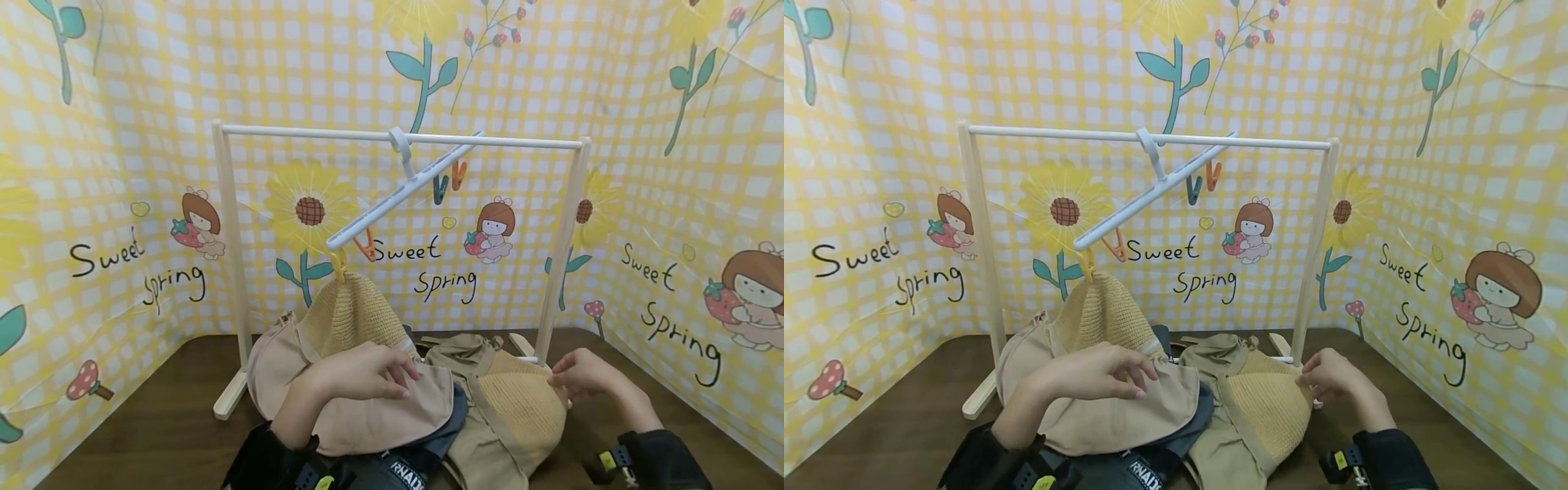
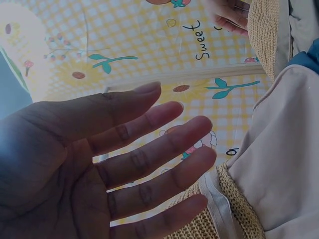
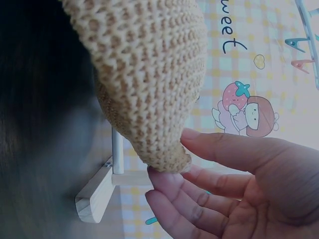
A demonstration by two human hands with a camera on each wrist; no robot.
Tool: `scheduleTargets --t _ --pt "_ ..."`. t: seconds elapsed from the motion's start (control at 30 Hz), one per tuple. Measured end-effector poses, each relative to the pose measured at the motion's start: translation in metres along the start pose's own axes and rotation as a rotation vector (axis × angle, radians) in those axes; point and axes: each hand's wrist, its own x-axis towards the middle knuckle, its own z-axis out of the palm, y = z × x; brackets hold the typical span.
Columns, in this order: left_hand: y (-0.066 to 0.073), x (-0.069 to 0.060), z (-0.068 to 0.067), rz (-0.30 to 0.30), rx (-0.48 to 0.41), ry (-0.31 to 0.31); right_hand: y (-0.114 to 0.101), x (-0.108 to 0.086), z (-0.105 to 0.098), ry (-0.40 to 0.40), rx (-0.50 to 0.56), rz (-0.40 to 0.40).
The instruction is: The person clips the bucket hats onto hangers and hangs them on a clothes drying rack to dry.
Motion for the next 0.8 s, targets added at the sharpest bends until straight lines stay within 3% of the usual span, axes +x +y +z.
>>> scheduleTargets --t 0.4,0.8 --pt "-0.001 -0.001 0.000 -0.019 -0.009 -0.009 -0.005 0.000 -0.003 0.045 -0.061 -0.025" --pt "0.001 0.000 0.000 0.001 0.015 -0.011 -0.013 -0.003 -0.005 0.106 -0.057 -0.043"
